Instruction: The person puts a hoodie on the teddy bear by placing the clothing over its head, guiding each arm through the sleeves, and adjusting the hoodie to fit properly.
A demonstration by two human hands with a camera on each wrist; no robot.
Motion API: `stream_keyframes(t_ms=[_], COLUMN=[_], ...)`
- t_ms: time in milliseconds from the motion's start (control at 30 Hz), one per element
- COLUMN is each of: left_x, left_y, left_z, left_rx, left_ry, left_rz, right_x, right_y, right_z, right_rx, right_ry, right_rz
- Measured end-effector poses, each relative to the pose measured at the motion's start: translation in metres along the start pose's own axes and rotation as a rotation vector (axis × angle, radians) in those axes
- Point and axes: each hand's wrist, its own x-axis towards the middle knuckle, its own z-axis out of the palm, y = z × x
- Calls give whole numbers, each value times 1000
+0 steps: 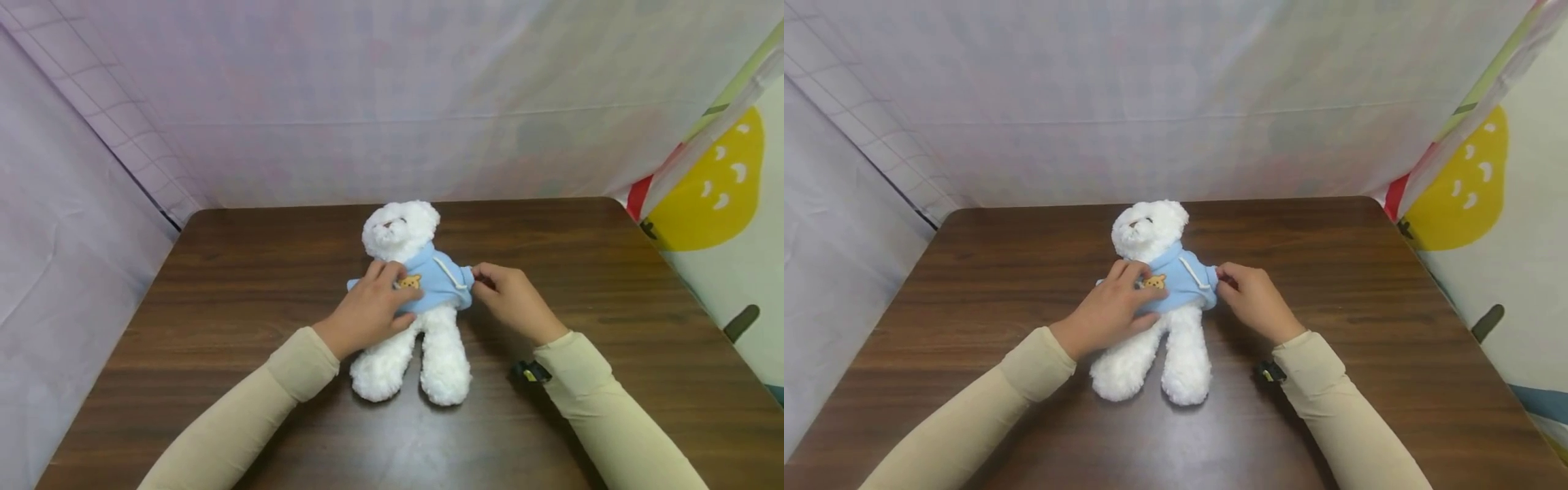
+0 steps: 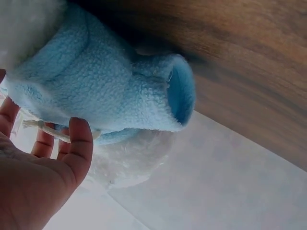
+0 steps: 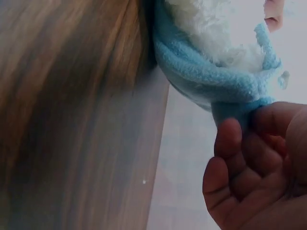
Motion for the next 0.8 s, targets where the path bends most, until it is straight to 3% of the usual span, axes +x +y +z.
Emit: stream_keyframes(t_ms=[133,267,467,700,800], left_x=[-1,-1,1,0,0], left_y=[1,2,4,5,5], left_z=[0,0,-1,-2,-2], left_rx=[7,10,-9,-2,0], left_ry=[2,5,8,15,16], left_rz=[0,1,0,-7,0], right_x=[1,2,0,-2,-2], right_y=[-1,-3,-5,-10,-12], right_z=[-1,-2,-4,0,2], right_rx=[10,-19,-78,-241,-263], right_ry=[-9,15,11,24,21], right_rz=[26,-10,-112,-326,-350])
